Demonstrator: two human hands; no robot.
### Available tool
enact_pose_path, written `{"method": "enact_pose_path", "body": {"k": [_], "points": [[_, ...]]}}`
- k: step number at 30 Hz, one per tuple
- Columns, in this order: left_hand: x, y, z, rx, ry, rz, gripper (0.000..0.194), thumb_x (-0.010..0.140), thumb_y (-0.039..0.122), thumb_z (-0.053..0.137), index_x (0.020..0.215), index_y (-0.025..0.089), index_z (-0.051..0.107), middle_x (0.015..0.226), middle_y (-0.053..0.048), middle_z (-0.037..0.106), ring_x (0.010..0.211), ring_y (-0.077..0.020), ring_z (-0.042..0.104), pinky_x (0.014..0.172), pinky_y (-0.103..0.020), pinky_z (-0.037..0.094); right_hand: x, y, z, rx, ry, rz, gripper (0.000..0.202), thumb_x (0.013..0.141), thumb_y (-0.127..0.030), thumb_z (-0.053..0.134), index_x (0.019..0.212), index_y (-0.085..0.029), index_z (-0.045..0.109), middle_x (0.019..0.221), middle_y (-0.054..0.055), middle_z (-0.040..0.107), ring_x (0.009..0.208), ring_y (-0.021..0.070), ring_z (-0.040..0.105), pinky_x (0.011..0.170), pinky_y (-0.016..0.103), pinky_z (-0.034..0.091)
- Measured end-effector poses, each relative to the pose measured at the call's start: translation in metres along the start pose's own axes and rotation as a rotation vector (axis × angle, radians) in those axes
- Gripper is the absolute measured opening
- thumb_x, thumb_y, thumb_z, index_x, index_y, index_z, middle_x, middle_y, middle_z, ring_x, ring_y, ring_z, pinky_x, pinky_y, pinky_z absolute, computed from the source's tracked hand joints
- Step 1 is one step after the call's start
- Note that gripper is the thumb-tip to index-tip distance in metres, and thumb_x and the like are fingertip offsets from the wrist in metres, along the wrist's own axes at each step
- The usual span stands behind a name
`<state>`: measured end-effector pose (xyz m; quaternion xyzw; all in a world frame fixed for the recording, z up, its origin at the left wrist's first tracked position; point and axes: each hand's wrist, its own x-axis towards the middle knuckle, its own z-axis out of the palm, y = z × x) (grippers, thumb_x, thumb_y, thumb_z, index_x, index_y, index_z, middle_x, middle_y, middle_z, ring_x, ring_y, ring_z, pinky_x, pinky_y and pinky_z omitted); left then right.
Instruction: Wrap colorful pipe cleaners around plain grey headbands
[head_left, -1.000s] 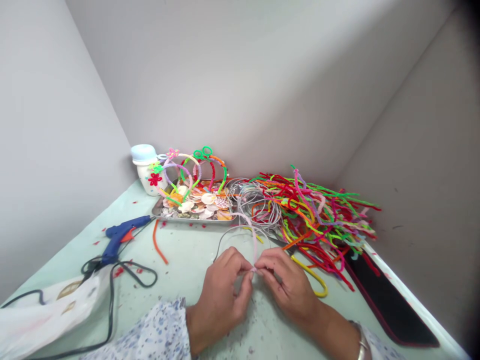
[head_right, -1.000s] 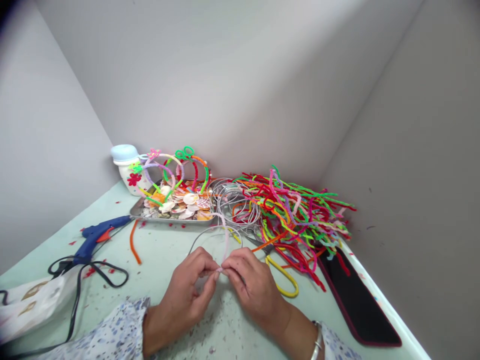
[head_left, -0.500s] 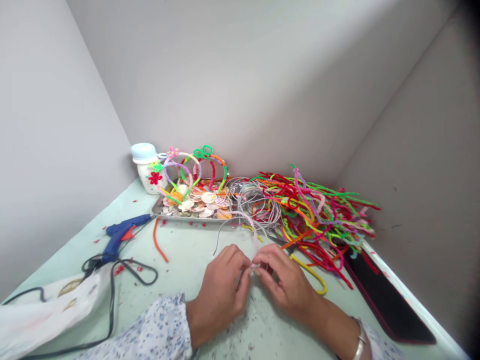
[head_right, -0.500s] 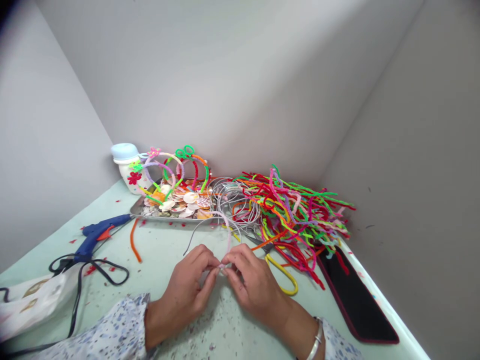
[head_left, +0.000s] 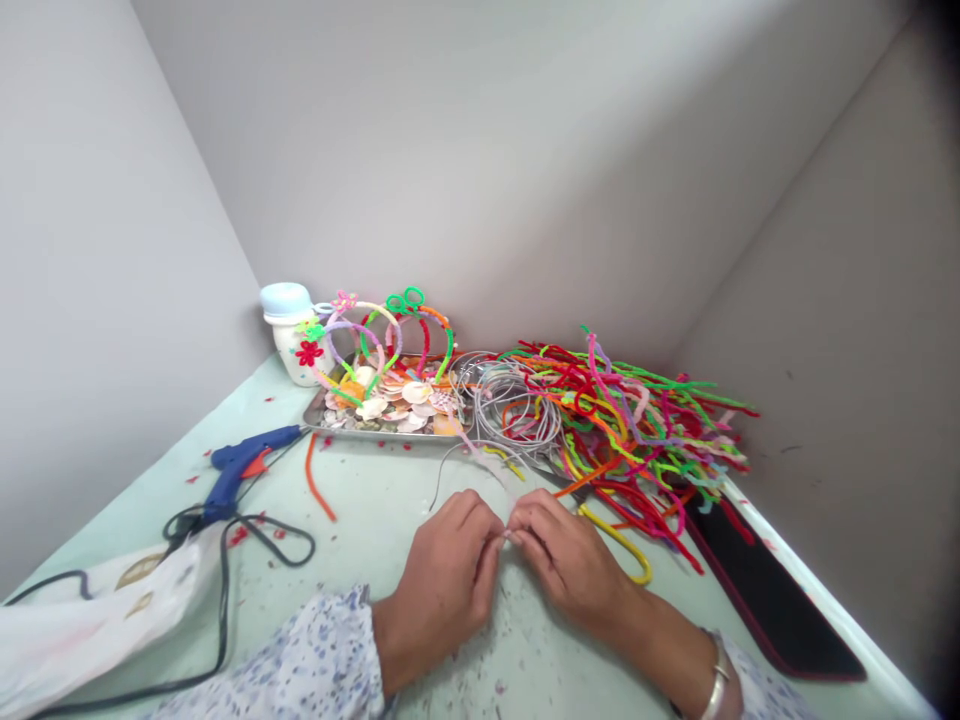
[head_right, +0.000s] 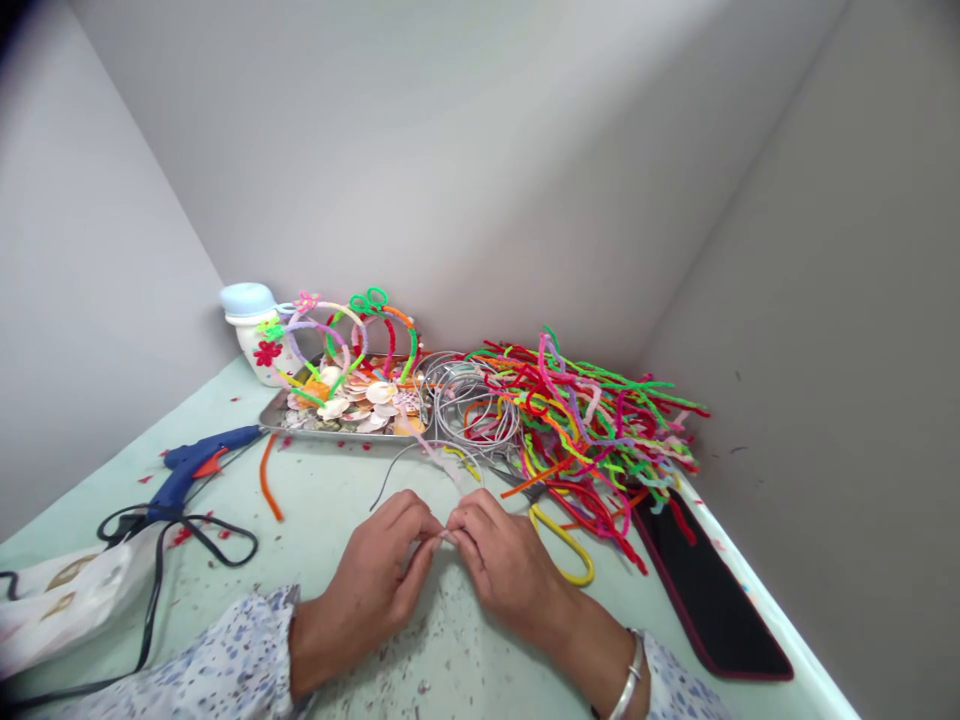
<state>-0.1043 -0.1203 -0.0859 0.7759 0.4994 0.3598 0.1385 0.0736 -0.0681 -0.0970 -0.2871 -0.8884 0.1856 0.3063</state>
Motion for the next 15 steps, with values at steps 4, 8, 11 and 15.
{"method": "enact_pose_path", "body": {"k": [4, 8, 11, 15], "points": [[-0.0003, -0.001, 0.0003, -0.011, 0.026, 0.002, 0.012, 0.09, 0.014, 0.043, 0.086, 0.018, 0.053, 0.084, -0.005, 0.053, 0.08, -0.0189, 0.05, 0.069, -0.032, 0.039, -0.0007, 0.0014, 0.0012, 0.041, 0.072, -0.025, 0.012, 0.093, -0.015, 0.046, 0.1, -0.02, 0.055, 0.094, 0.007, 0.057, 0.089, 0.0183, 0.059, 0.076, 0.031, 0.05], [0.0, -0.0025, 0.0013, -0.024, 0.039, -0.008, 0.012, 0.09, 0.014, 0.043, 0.087, 0.018, 0.054, 0.085, -0.004, 0.053, 0.08, -0.0184, 0.05, 0.07, -0.032, 0.039, -0.0002, 0.0033, 0.0024, 0.037, 0.156, -0.041, 0.016, 0.092, -0.014, 0.049, 0.105, -0.019, 0.055, 0.101, 0.009, 0.057, 0.097, 0.0194, 0.058, 0.083, 0.033, 0.05], [0.0002, -0.0027, 0.0015, -0.027, 0.042, -0.022, 0.012, 0.091, 0.014, 0.043, 0.087, 0.018, 0.053, 0.085, -0.004, 0.053, 0.08, -0.0182, 0.05, 0.07, -0.032, 0.039, 0.0005, 0.0046, 0.0024, 0.037, 0.149, -0.043, 0.015, 0.091, -0.012, 0.049, 0.102, -0.02, 0.056, 0.101, 0.008, 0.056, 0.097, 0.019, 0.058, 0.084, 0.033, 0.05], [0.0003, -0.0023, 0.0011, -0.025, 0.036, -0.03, 0.013, 0.091, 0.014, 0.042, 0.087, 0.018, 0.054, 0.085, -0.004, 0.053, 0.081, -0.0185, 0.05, 0.071, -0.032, 0.039, 0.0005, 0.0053, 0.0011, 0.043, 0.119, -0.04, 0.015, 0.091, -0.011, 0.048, 0.101, -0.021, 0.055, 0.1, 0.008, 0.055, 0.094, 0.0185, 0.059, 0.082, 0.033, 0.051]]}}
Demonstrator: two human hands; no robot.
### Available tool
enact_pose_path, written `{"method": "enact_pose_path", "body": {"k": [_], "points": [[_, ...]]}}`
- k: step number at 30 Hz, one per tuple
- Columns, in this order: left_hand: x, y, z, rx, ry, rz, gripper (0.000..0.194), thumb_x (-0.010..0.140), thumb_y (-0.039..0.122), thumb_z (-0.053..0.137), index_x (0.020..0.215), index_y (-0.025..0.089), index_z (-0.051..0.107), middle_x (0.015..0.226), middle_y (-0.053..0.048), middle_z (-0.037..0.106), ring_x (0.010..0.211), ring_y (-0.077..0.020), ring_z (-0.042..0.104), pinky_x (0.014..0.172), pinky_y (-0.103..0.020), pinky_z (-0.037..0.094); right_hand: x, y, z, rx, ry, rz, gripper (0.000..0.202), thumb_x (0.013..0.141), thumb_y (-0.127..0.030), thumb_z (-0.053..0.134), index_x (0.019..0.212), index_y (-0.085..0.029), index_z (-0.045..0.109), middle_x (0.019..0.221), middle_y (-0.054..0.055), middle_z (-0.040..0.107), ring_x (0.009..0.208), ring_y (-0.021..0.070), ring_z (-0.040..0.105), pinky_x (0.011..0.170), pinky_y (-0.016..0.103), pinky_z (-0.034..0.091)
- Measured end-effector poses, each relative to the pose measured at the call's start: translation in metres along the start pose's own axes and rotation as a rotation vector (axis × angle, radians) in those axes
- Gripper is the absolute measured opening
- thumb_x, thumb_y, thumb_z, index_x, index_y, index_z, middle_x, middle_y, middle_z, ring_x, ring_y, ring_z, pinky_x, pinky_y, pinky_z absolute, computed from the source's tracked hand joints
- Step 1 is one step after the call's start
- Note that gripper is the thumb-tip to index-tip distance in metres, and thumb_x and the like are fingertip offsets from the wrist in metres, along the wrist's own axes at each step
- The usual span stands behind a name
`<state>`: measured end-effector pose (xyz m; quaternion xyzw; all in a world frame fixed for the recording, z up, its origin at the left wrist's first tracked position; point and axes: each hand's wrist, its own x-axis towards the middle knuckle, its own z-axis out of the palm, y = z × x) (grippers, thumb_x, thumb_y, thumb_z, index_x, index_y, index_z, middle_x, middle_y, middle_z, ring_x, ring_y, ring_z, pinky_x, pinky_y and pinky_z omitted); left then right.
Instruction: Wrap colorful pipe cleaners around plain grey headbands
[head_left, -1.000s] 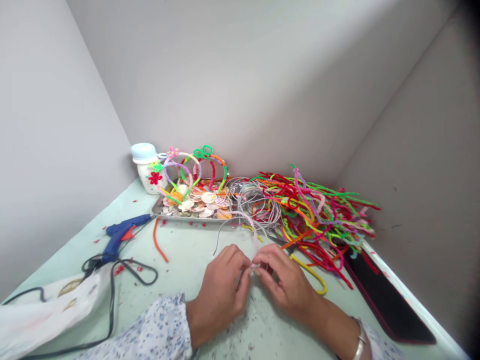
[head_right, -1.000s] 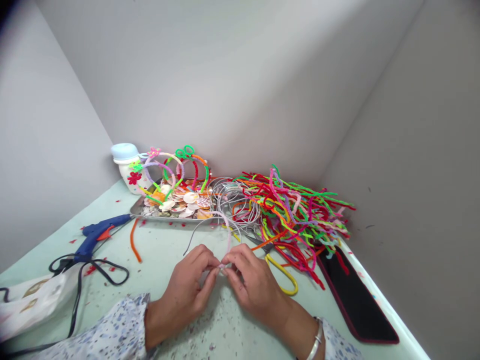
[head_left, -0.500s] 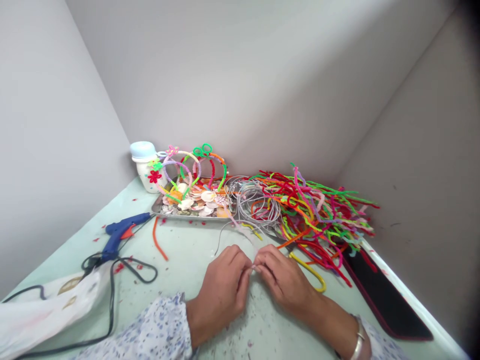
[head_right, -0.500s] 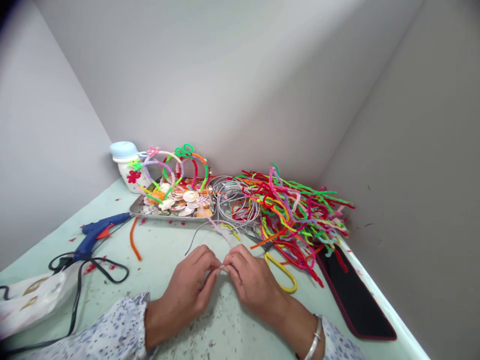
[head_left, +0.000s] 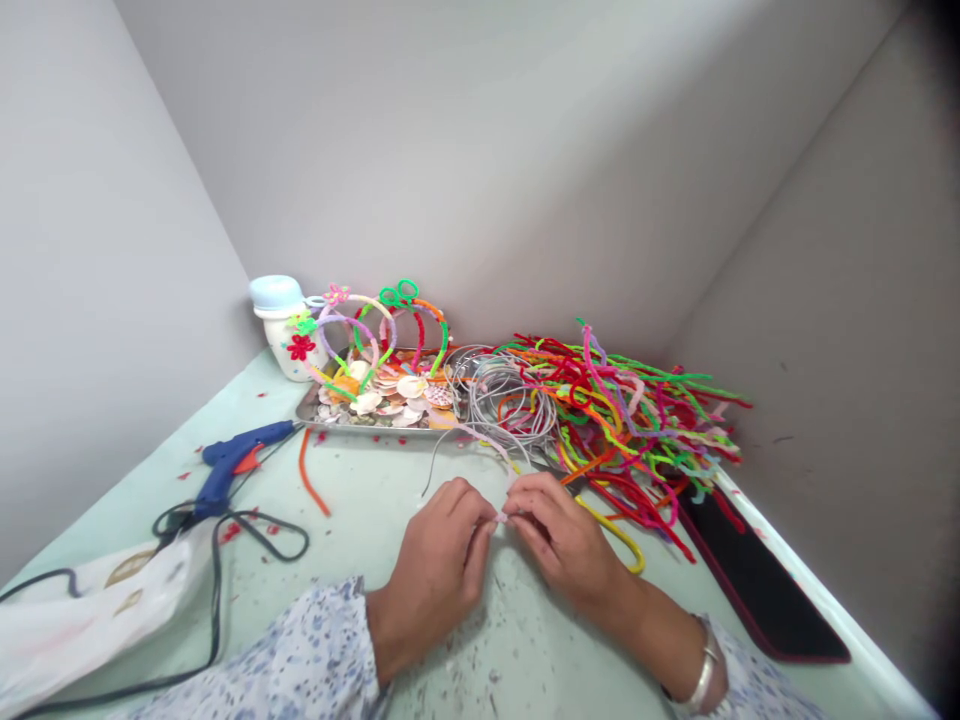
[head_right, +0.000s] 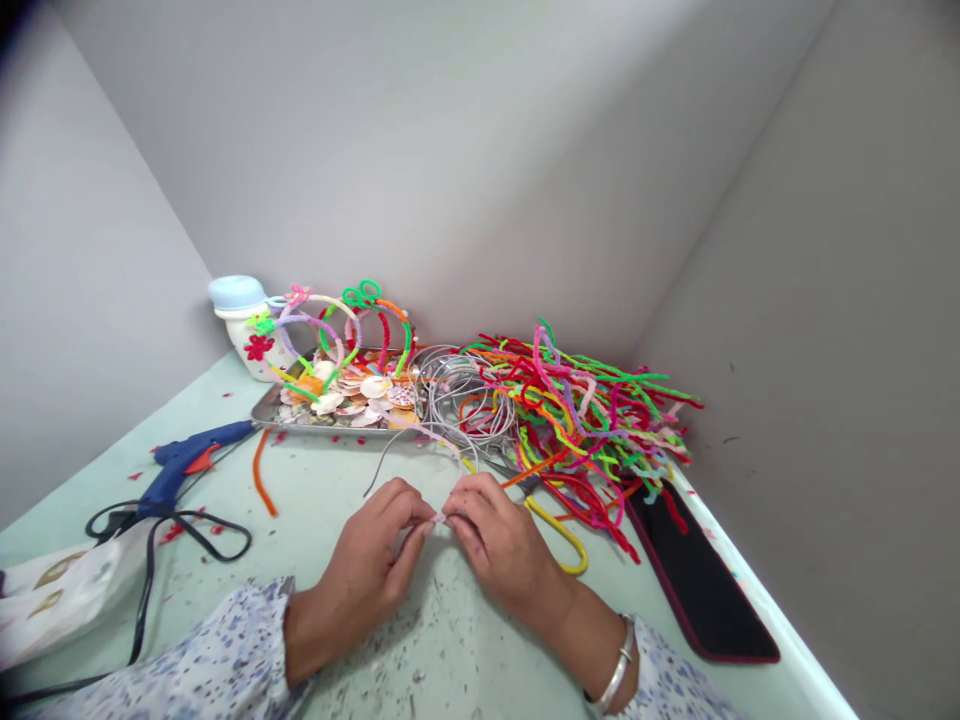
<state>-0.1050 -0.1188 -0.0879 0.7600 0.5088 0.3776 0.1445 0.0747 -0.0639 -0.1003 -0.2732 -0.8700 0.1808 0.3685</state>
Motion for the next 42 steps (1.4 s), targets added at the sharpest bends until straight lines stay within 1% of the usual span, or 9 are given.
{"method": "enact_pose_path", "body": {"k": [17, 23, 27, 29, 32, 34, 36, 39, 42], "points": [[-0.0039, 0.0031, 0.0001, 0.022, -0.038, 0.057, 0.015, 0.089, 0.01, 0.041, 0.087, 0.018, 0.054, 0.085, -0.006, 0.054, 0.082, -0.0194, 0.051, 0.07, -0.032, 0.041, 0.002, -0.0073, -0.0056, 0.127, -0.168, 0.058, 0.011, 0.092, -0.011, 0.044, 0.092, -0.02, 0.05, 0.09, 0.006, 0.057, 0.085, 0.0178, 0.056, 0.075, 0.031, 0.049], [-0.0005, 0.0006, -0.0002, -0.004, -0.013, 0.016, 0.013, 0.091, 0.013, 0.043, 0.09, 0.019, 0.055, 0.088, -0.005, 0.055, 0.083, -0.0189, 0.052, 0.072, -0.032, 0.042, 0.0007, -0.0025, -0.0006, 0.089, -0.042, 0.002, 0.014, 0.093, -0.012, 0.044, 0.098, -0.021, 0.054, 0.097, 0.008, 0.059, 0.094, 0.0187, 0.058, 0.081, 0.034, 0.05], [0.0008, 0.0003, -0.0003, -0.014, -0.004, 0.018, 0.008, 0.089, 0.018, 0.049, 0.093, 0.019, 0.056, 0.09, -0.006, 0.056, 0.085, -0.0198, 0.053, 0.074, -0.033, 0.043, 0.0007, -0.0018, 0.0017, 0.049, 0.015, -0.023, 0.015, 0.092, -0.013, 0.047, 0.099, -0.021, 0.055, 0.096, 0.008, 0.059, 0.093, 0.019, 0.06, 0.08, 0.034, 0.052], [0.001, 0.0009, -0.0001, -0.02, 0.005, 0.009, 0.009, 0.091, 0.019, 0.047, 0.092, 0.019, 0.056, 0.088, -0.006, 0.057, 0.083, -0.0192, 0.053, 0.073, -0.032, 0.043, 0.0006, -0.0041, 0.001, 0.042, 0.042, -0.018, 0.016, 0.091, -0.013, 0.049, 0.102, -0.022, 0.056, 0.098, 0.008, 0.059, 0.091, 0.0191, 0.06, 0.078, 0.034, 0.053], [0.0008, 0.0019, 0.0003, -0.025, 0.044, -0.016, 0.013, 0.093, 0.018, 0.043, 0.094, 0.019, 0.056, 0.087, -0.005, 0.057, 0.081, -0.0183, 0.053, 0.072, -0.031, 0.043, -0.0001, -0.0084, -0.0015, 0.052, 0.177, 0.053, 0.017, 0.088, -0.014, 0.052, 0.103, -0.022, 0.054, 0.105, 0.009, 0.056, 0.083, 0.0176, 0.06, 0.07, 0.031, 0.053], [0.0004, 0.0023, 0.0003, -0.032, 0.084, -0.016, 0.015, 0.093, 0.017, 0.044, 0.103, 0.02, 0.055, 0.09, -0.006, 0.056, 0.084, -0.0188, 0.053, 0.073, -0.032, 0.044, -0.0006, -0.0099, -0.0032, 0.076, 0.269, 0.128, 0.011, 0.088, -0.017, 0.053, 0.098, -0.021, 0.055, 0.101, 0.008, 0.055, 0.078, 0.0168, 0.058, 0.065, 0.029, 0.051], [0.0, 0.0029, -0.0001, -0.059, 0.114, -0.002, 0.02, 0.093, 0.015, 0.044, 0.109, 0.021, 0.055, 0.093, -0.006, 0.057, 0.087, -0.0191, 0.054, 0.075, -0.031, 0.045, -0.001, -0.0092, -0.0038, 0.122, 0.266, 0.218, 0.005, 0.09, -0.022, 0.052, 0.092, -0.02, 0.056, 0.089, 0.005, 0.056, 0.074, 0.0165, 0.057, 0.063, 0.028, 0.049], [-0.0006, 0.0042, -0.001, -0.107, 0.136, 0.014, 0.021, 0.092, 0.013, 0.045, 0.106, 0.021, 0.058, 0.093, -0.007, 0.058, 0.089, -0.0188, 0.055, 0.076, -0.031, 0.045, -0.0012, -0.006, -0.0013, 0.242, 0.19, 0.352, 0.016, 0.093, -0.03, 0.049, 0.087, -0.02, 0.06, 0.073, 0.001, 0.054, 0.064, 0.0144, 0.055, 0.059, 0.026, 0.046], [-0.0008, 0.0063, -0.002, -0.128, 0.114, 0.018, 0.019, 0.091, 0.013, 0.046, 0.103, 0.02, 0.059, 0.091, -0.006, 0.058, 0.087, -0.0188, 0.055, 0.076, -0.031, 0.045, -0.0014, -0.0047, 0.0027, 0.414, 0.191, 0.465, 0.024, 0.093, -0.038, 0.049, 0.091, -0.019, 0.061, 0.065, -0.002, 0.053, 0.056, 0.0131, 0.054, 0.054, 0.024, 0.044]]}}
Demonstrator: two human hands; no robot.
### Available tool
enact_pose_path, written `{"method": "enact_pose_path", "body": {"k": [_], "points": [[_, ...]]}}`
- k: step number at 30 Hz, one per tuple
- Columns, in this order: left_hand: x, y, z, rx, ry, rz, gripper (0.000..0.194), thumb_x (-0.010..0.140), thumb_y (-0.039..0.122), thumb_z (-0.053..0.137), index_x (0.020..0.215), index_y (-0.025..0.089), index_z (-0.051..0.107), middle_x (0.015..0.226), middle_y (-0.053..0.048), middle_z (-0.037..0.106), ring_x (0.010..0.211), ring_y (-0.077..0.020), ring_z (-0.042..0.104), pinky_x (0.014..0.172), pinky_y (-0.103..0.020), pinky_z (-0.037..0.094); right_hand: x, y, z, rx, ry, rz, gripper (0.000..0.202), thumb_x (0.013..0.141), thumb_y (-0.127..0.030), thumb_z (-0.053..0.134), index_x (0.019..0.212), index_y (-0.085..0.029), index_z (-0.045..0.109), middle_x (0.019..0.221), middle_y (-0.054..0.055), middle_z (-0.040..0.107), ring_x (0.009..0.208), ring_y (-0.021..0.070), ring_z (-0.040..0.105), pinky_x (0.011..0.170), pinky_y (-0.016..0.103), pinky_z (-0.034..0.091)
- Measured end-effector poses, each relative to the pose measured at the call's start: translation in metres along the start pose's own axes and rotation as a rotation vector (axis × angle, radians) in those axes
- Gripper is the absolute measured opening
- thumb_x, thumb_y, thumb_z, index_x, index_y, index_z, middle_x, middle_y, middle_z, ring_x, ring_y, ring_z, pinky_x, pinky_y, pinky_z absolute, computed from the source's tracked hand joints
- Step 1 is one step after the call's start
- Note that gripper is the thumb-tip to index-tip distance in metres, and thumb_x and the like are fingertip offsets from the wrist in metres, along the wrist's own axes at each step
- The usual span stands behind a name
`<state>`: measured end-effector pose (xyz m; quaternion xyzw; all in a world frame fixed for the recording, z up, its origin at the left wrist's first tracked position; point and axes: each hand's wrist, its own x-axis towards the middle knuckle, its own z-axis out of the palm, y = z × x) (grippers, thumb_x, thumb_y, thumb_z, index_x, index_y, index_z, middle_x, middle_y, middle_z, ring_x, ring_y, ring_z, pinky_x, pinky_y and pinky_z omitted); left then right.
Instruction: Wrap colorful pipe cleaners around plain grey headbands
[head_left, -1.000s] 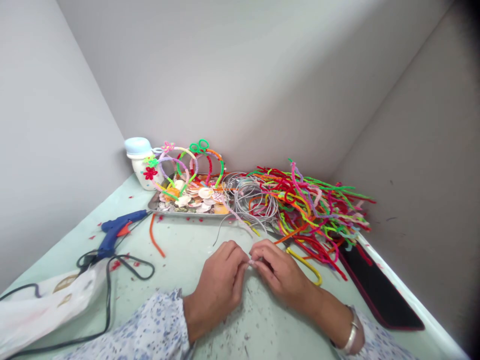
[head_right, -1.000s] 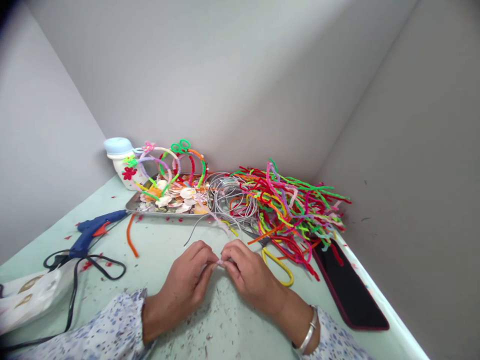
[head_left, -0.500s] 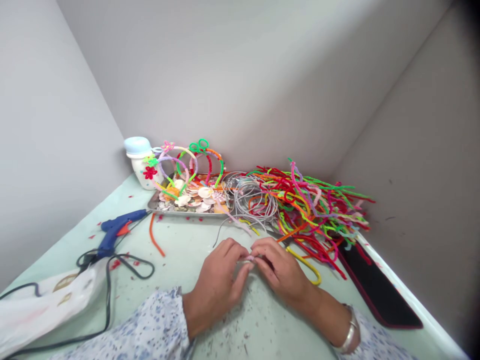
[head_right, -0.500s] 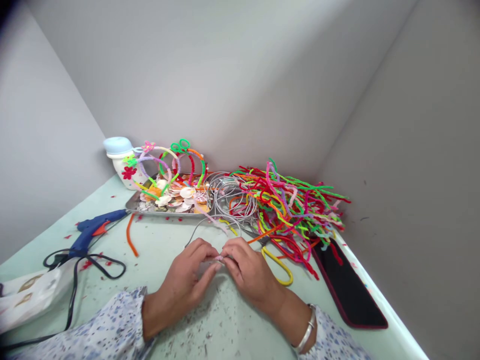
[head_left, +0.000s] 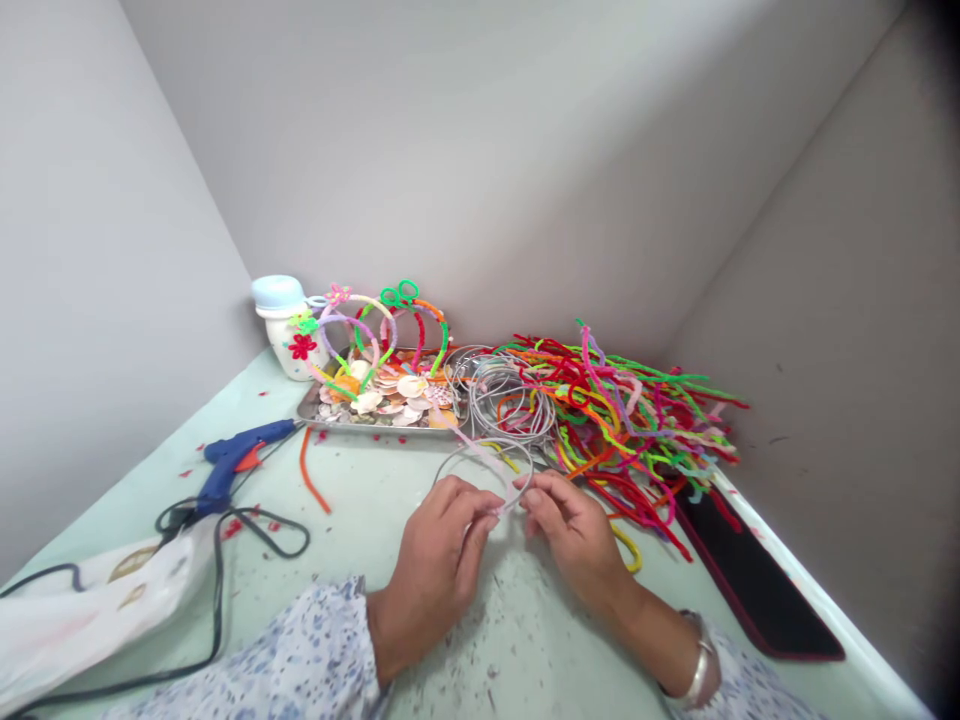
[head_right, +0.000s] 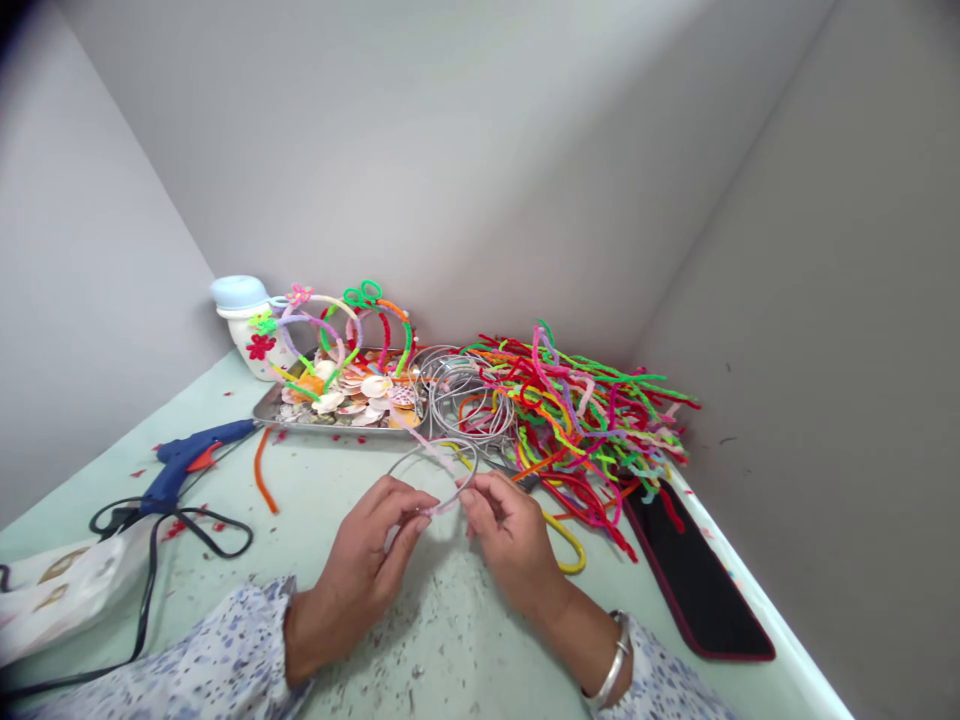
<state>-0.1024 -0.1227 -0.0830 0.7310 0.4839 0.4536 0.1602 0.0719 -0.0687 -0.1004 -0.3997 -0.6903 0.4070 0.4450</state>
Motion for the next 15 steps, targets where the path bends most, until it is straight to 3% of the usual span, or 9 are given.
{"method": "enact_pose_path", "body": {"k": [4, 8, 15], "points": [[0.0007, 0.0022, -0.0006, -0.029, -0.053, -0.008, 0.016, 0.091, 0.014, 0.046, 0.098, 0.02, 0.06, 0.09, -0.006, 0.058, 0.086, -0.0184, 0.055, 0.075, -0.031, 0.044, -0.0007, -0.0024, 0.0023, 0.126, -0.001, 0.103, 0.026, 0.09, -0.042, 0.053, 0.085, -0.018, 0.061, 0.054, -0.005, 0.051, 0.049, 0.0116, 0.05, 0.049, 0.022, 0.041], [0.001, 0.0025, -0.0005, -0.053, -0.087, -0.009, 0.015, 0.092, 0.015, 0.044, 0.095, 0.019, 0.059, 0.088, -0.006, 0.058, 0.084, -0.0176, 0.055, 0.074, -0.03, 0.043, -0.0007, -0.0064, 0.0017, 0.154, -0.017, 0.099, 0.027, 0.088, -0.042, 0.056, 0.074, -0.019, 0.056, 0.051, -0.006, 0.05, 0.047, 0.0104, 0.048, 0.05, 0.022, 0.041], [0.0006, 0.0024, -0.001, -0.044, -0.11, -0.035, 0.016, 0.093, 0.018, 0.042, 0.091, 0.019, 0.058, 0.086, -0.005, 0.057, 0.082, -0.0175, 0.054, 0.073, -0.03, 0.042, -0.0027, -0.0048, 0.0013, 0.148, -0.049, 0.087, 0.026, 0.089, -0.043, 0.054, 0.079, -0.019, 0.057, 0.051, -0.006, 0.047, 0.046, 0.0107, 0.047, 0.049, 0.022, 0.041]]}}
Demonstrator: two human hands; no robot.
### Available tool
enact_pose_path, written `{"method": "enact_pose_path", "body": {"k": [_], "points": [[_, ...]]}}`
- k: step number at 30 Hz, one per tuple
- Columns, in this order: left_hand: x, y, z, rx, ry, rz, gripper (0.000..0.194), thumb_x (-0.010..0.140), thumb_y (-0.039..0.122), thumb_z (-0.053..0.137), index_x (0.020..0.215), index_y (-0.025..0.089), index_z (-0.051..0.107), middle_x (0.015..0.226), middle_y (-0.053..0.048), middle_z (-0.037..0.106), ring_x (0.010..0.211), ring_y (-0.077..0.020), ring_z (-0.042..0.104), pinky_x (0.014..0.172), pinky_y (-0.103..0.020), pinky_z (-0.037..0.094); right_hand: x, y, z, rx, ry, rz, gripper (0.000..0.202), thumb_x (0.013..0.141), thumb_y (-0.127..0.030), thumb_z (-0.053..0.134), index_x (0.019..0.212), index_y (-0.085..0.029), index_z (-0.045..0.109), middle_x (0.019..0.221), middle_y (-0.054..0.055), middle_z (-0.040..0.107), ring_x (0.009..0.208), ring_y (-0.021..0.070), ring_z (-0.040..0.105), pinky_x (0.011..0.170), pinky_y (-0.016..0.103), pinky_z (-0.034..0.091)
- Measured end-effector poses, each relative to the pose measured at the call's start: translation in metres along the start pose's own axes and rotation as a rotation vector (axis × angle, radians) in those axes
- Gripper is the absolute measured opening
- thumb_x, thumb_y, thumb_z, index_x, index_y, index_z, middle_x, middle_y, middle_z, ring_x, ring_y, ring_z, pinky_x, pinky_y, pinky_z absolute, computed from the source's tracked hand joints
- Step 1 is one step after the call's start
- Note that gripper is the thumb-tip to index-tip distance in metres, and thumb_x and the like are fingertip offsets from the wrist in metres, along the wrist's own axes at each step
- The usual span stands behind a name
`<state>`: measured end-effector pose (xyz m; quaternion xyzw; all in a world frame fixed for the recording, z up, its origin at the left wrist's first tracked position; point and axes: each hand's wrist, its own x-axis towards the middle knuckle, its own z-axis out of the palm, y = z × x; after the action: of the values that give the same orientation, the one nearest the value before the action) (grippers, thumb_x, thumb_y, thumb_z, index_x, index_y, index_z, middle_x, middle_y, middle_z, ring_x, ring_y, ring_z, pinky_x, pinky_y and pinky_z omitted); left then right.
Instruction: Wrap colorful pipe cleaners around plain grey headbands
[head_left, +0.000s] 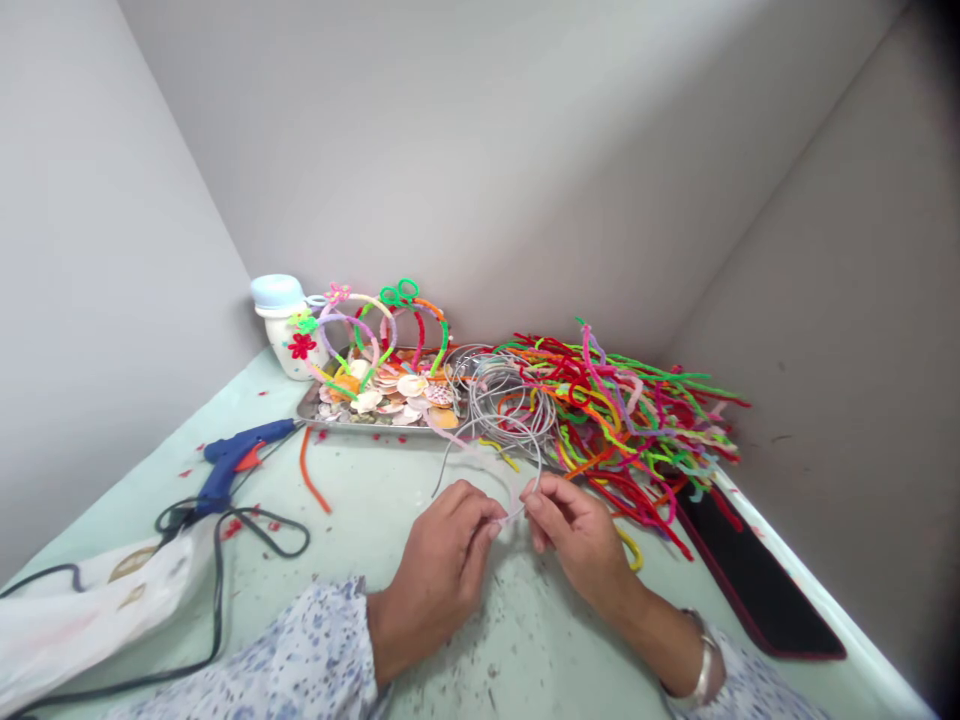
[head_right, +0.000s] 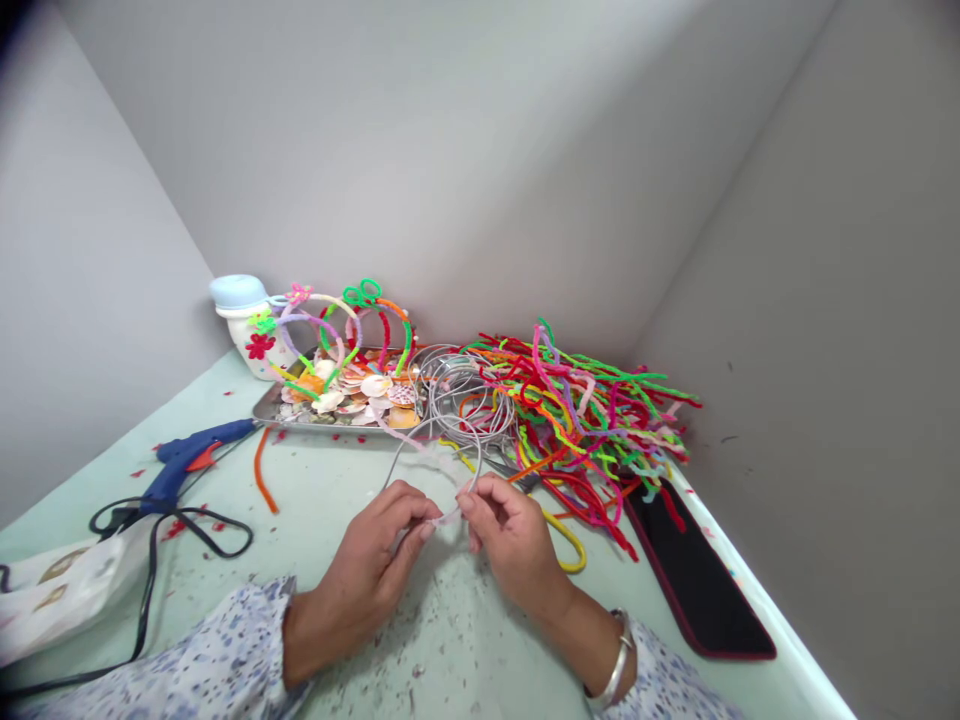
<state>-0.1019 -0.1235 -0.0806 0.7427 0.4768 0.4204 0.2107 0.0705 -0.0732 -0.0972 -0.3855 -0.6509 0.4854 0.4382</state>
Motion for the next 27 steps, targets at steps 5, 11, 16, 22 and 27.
{"method": "enact_pose_path", "body": {"k": [5, 11, 16, 22, 27], "points": [[0.001, 0.001, 0.0, -0.016, 0.007, -0.019, 0.016, 0.094, 0.017, 0.041, 0.09, 0.019, 0.056, 0.087, -0.005, 0.056, 0.082, -0.0176, 0.053, 0.073, -0.03, 0.042, -0.001, 0.003, 0.0, 0.019, -0.013, -0.01, 0.024, 0.09, -0.04, 0.054, 0.08, -0.019, 0.057, 0.053, -0.006, 0.046, 0.047, 0.0098, 0.046, 0.049, 0.021, 0.04], [0.001, -0.001, 0.002, -0.051, 0.095, -0.015, 0.013, 0.094, 0.015, 0.042, 0.092, 0.02, 0.054, 0.089, -0.004, 0.055, 0.083, -0.0168, 0.052, 0.074, -0.029, 0.042, -0.002, -0.005, -0.001, -0.196, -0.147, -0.215, 0.022, 0.092, -0.035, 0.051, 0.093, -0.02, 0.066, 0.075, 0.001, 0.057, 0.061, 0.0133, 0.053, 0.057, 0.026, 0.044], [0.002, -0.003, 0.002, -0.068, 0.155, -0.046, 0.011, 0.094, 0.015, 0.042, 0.093, 0.02, 0.052, 0.089, -0.003, 0.053, 0.084, -0.0163, 0.051, 0.075, -0.028, 0.042, -0.004, -0.004, -0.003, -0.291, -0.13, -0.31, 0.023, 0.092, -0.032, 0.049, 0.091, -0.019, 0.069, 0.073, 0.004, 0.061, 0.066, 0.0159, 0.057, 0.063, 0.029, 0.044], [0.003, -0.001, 0.0, -0.075, 0.192, -0.096, 0.012, 0.095, 0.016, 0.04, 0.091, 0.019, 0.051, 0.088, -0.002, 0.051, 0.083, -0.0155, 0.049, 0.076, -0.027, 0.04, -0.009, 0.008, -0.007, -0.038, -0.032, -0.163, 0.029, 0.095, -0.038, 0.044, 0.096, -0.02, 0.066, 0.067, 0.003, 0.068, 0.049, 0.0119, 0.051, 0.048, 0.024, 0.038], [0.004, -0.001, 0.0, -0.115, 0.195, -0.126, 0.012, 0.096, 0.019, 0.039, 0.091, 0.02, 0.049, 0.086, -0.001, 0.049, 0.08, -0.015, 0.048, 0.073, -0.026, 0.038, -0.004, 0.004, -0.007, 0.201, -0.08, -0.009, 0.031, 0.093, -0.045, 0.046, 0.095, -0.02, 0.064, 0.058, 0.001, 0.067, 0.036, 0.0064, 0.029, 0.036, 0.02, 0.021]]}}
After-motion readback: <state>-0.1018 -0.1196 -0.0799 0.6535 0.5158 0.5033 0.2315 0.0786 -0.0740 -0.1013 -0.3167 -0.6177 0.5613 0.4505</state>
